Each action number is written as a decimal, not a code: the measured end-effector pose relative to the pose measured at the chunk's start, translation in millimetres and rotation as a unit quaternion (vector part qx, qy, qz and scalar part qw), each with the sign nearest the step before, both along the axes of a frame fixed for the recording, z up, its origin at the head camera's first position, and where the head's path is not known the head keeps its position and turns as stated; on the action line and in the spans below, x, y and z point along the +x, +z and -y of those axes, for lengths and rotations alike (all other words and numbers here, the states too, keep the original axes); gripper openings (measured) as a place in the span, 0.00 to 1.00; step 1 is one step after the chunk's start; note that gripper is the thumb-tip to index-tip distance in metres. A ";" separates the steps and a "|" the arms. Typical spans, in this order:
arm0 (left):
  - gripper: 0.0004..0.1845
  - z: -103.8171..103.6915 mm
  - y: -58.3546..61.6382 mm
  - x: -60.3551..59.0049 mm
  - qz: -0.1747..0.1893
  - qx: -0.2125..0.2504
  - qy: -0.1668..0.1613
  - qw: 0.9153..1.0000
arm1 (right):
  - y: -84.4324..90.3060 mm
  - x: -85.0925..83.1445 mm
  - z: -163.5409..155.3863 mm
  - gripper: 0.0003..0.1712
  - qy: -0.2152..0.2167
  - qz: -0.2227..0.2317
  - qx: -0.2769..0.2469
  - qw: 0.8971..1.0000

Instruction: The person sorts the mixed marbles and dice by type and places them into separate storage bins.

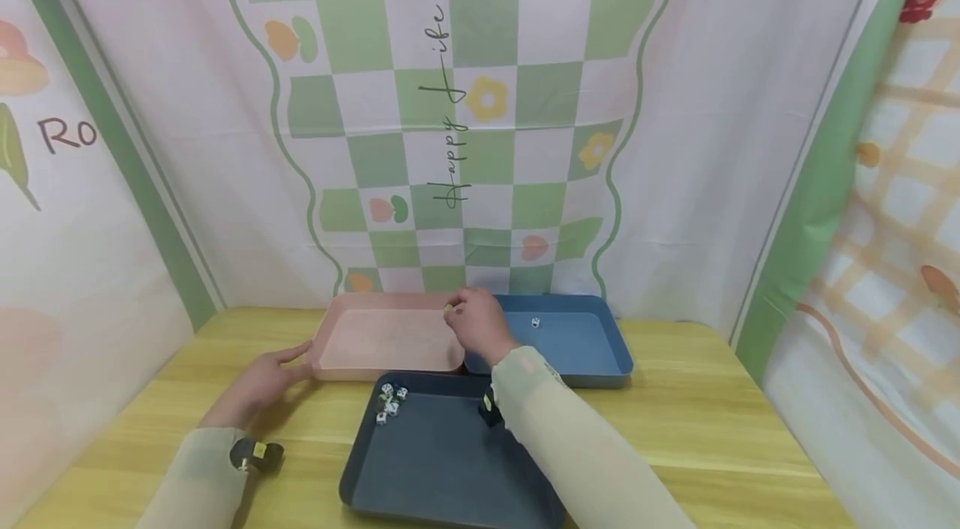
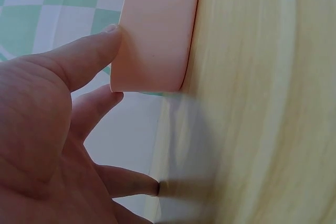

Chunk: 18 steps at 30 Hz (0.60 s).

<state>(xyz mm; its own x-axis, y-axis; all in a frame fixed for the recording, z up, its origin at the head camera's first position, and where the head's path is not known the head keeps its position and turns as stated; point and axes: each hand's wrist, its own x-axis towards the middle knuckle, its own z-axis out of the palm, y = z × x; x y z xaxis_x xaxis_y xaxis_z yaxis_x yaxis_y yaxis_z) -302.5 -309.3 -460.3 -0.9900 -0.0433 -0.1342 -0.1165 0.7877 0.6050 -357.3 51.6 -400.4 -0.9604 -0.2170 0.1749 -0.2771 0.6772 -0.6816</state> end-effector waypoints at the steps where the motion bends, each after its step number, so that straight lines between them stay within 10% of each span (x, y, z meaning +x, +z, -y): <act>1: 0.37 -0.2 -0.1 -0.1 0.000 -0.001 -0.002 1.000 | 1.0 -0.4 0.1 0.14 -0.001 -0.001 0.001 1.000; 18: 0.38 -1.7 0.7 0.5 0.005 0.014 0.007 1.000 | -5.9 -13.1 -15.7 0.17 -0.031 -0.015 0.005 0.999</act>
